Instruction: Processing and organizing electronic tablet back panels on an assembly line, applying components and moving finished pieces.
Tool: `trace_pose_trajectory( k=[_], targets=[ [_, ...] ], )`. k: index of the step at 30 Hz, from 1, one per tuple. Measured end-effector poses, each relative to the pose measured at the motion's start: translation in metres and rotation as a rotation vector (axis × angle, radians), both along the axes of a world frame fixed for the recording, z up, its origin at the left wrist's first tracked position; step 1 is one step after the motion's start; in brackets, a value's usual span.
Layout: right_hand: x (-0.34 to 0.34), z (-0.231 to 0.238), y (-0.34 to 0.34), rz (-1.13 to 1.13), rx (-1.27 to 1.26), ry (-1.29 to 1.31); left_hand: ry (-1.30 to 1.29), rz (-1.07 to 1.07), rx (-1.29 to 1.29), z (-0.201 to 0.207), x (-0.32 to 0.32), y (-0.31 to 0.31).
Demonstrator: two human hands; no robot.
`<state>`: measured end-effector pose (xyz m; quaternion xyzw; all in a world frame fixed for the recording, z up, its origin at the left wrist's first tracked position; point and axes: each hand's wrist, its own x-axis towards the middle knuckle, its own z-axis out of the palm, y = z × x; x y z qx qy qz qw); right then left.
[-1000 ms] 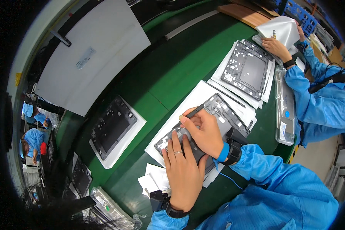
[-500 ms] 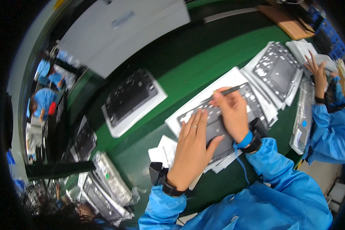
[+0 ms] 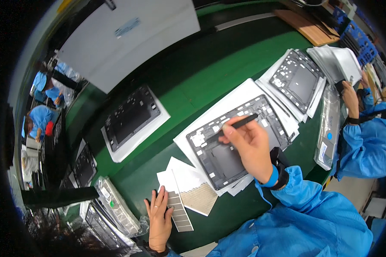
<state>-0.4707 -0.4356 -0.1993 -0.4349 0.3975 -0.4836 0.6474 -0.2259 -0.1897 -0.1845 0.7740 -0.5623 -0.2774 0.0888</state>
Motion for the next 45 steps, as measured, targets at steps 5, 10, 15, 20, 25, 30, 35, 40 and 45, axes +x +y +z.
trace_pose_trajectory(
  k=[5,10,15,20,25,30,35,40,45],
  targets=[
    [0.022,0.017,0.053,0.656,-0.283,0.351,-0.018,0.107,-0.117,-0.014,-0.014,0.003],
    [0.063,-0.010,0.086,0.833,-0.308,0.357,0.003,0.166,-0.090,-0.004,-0.028,0.018],
    [0.078,-0.024,0.096,0.858,-0.434,0.442,0.058,0.111,-0.042,-0.005,-0.027,0.037],
    [0.085,-0.025,0.095,0.916,-0.370,0.449,0.108,0.110,0.006,-0.002,-0.023,0.038],
    [0.090,-0.024,0.090,0.979,-0.444,0.530,0.137,0.123,0.000,-0.007,-0.022,0.038],
    [0.082,-0.014,0.088,0.919,-0.400,0.423,0.158,0.134,0.000,-0.007,-0.021,0.036],
    [0.061,0.010,0.077,0.796,-0.338,0.351,0.146,0.147,0.013,-0.006,-0.022,0.037],
    [0.078,-0.014,0.084,0.939,-0.398,0.469,0.158,0.152,0.017,-0.009,-0.021,0.035],
    [0.084,-0.029,0.089,0.947,-0.522,0.524,0.169,0.167,-0.008,-0.012,-0.022,0.036]
  ],
)
